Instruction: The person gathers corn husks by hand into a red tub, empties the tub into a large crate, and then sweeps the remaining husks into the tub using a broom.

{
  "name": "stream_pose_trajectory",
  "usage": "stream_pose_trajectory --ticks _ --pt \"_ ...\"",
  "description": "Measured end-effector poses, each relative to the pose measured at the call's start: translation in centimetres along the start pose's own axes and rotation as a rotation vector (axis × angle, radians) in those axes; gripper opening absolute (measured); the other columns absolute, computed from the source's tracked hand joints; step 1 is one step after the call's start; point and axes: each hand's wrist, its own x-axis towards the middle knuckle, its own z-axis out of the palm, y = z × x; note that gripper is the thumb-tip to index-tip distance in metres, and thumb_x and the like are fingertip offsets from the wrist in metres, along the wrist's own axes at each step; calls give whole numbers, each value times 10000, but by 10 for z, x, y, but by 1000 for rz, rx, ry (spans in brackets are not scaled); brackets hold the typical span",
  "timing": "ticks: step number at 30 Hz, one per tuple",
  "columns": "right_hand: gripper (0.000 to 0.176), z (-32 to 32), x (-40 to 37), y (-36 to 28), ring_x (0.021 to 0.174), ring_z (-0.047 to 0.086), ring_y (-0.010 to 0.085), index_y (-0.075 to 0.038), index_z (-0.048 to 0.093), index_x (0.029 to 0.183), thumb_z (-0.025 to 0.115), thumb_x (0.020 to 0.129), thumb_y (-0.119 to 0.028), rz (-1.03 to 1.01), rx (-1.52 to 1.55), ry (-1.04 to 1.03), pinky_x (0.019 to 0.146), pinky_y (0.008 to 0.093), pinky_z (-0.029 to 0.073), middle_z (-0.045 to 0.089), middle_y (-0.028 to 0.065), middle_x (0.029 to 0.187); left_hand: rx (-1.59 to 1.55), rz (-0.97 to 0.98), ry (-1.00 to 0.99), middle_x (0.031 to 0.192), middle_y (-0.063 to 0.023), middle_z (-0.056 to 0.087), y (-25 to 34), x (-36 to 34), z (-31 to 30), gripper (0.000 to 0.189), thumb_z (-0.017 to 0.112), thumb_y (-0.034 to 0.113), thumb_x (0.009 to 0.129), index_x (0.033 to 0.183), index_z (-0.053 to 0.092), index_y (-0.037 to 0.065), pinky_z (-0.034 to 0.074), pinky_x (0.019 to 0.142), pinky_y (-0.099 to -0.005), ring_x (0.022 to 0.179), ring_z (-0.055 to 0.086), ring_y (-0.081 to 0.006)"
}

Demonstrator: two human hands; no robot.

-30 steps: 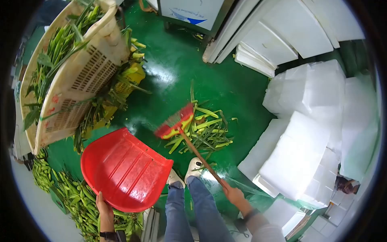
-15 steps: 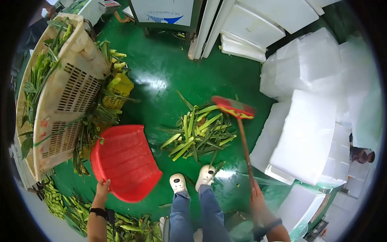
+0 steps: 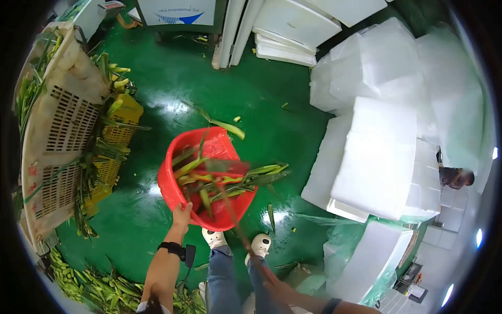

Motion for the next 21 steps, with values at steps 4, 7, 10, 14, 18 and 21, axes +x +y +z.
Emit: stream_pose_trajectory --ticks 4,7,10,14,18,21 --pt "548 11 0 16 629 566 193 -303 128 1412 399 936 -300 -125 -214 41 523 317 471 571 95 827 -375 -297 -115 818 -38 514 -11 -15 -41 321 621 247 832 1050 471 66 488 533 -316 688 557 -170" --pt "521 29 41 89 567 510 150 -244 171 1408 398 941 -279 -757 -37 97 475 279 433 545 60 785 -405 -337 -110 774 -21 492 -17 -21 -81 231 595 208 850 1003 475 85 515 575 -331 695 561 -160" --pt "524 24 -7 102 433 382 118 -151 249 1395 463 924 -235 -497 237 145 428 294 386 563 71 682 -275 -305 -110 781 -21 505 -25 -24 -112 194 572 194 864 986 473 80 537 631 -344 714 574 -157" --pt "541 -20 -53 78 435 362 84 -204 165 1407 412 926 -188 -329 180 312 404 253 360 491 20 638 -297 -271 -168 779 -23 506 -7 -37 -117 175 564 189 869 965 475 72 537 660 -338 706 572 -155" --pt "640 -75 -6 97 454 416 121 -362 69 1398 420 913 -135 -305 296 413 387 262 369 421 23 606 -230 -252 -198 785 -20 508 -14 -40 -98 173 563 184 868 958 484 60 534 634 -323 687 561 -145" --pt "633 -108 33 74 459 407 120 -390 67 1388 442 922 -184 -37 870 245 397 257 366 411 23 599 -187 -210 -242 813 -25 521 -20 -45 -74 196 579 202 860 960 491 58 520 594 -304 702 563 -141"
